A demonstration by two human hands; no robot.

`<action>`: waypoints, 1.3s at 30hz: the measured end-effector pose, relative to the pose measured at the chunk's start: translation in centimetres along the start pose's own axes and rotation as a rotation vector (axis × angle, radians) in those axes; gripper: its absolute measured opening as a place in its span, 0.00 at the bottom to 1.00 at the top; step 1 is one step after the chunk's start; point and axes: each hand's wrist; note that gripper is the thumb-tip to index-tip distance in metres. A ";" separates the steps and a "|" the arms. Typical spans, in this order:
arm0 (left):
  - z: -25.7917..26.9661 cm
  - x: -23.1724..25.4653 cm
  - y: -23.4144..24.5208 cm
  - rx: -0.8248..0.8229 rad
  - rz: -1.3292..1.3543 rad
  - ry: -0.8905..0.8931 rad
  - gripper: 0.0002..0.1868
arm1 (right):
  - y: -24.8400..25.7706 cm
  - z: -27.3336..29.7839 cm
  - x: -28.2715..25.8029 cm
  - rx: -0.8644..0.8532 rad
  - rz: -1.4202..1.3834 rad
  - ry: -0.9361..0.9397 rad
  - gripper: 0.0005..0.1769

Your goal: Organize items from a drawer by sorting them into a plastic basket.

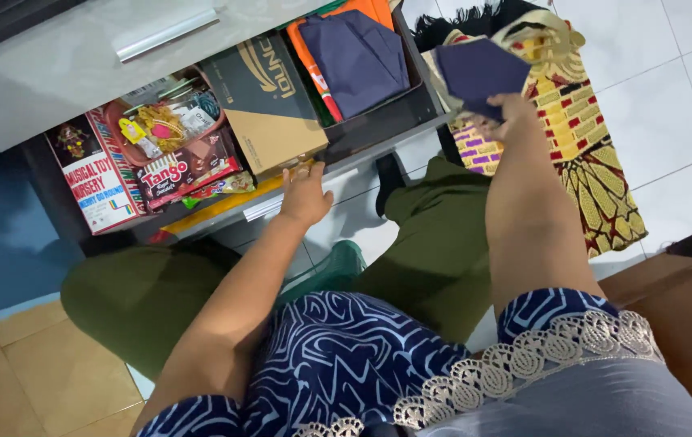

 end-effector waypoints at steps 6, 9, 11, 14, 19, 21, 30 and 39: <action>-2.8 -1.2 0.4 0.129 0.000 -0.093 0.36 | 0.8 17.2 -8.6 0.081 -0.119 0.245 0.24; -0.9 0.7 4.7 0.111 0.055 -0.191 0.36 | 4.4 19.9 -7.7 0.128 0.036 0.289 0.29; -0.9 2.1 6.5 0.096 0.007 -0.232 0.35 | 7.9 21.3 -5.6 0.112 -0.054 0.323 0.33; -1.5 4.7 9.1 0.094 -0.061 -0.311 0.35 | 11.5 25.1 -4.0 0.084 -0.147 0.410 0.29; -1.2 11.8 12.1 0.116 -0.097 -0.450 0.35 | 15.9 29.2 -3.5 0.111 -0.198 0.549 0.16; -1.2 14.6 11.5 0.205 0.020 -0.602 0.28 | 16.8 30.4 -4.0 0.087 -0.175 0.648 0.17; -3.3 21.3 0.8 0.069 0.181 -0.537 0.35 | 17.9 30.0 -8.5 0.044 -0.290 0.833 0.21; -6.0 17.5 5.2 0.018 0.292 -0.404 0.29 | 11.2 22.1 -1.0 0.176 -0.318 0.373 0.29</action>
Point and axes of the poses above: each hand's wrist, its own z-axis away from the middle knuckle, its own y-axis out of the back of the hand, x = y × z, and after that the axes turned 15 degrees about y, right-handed
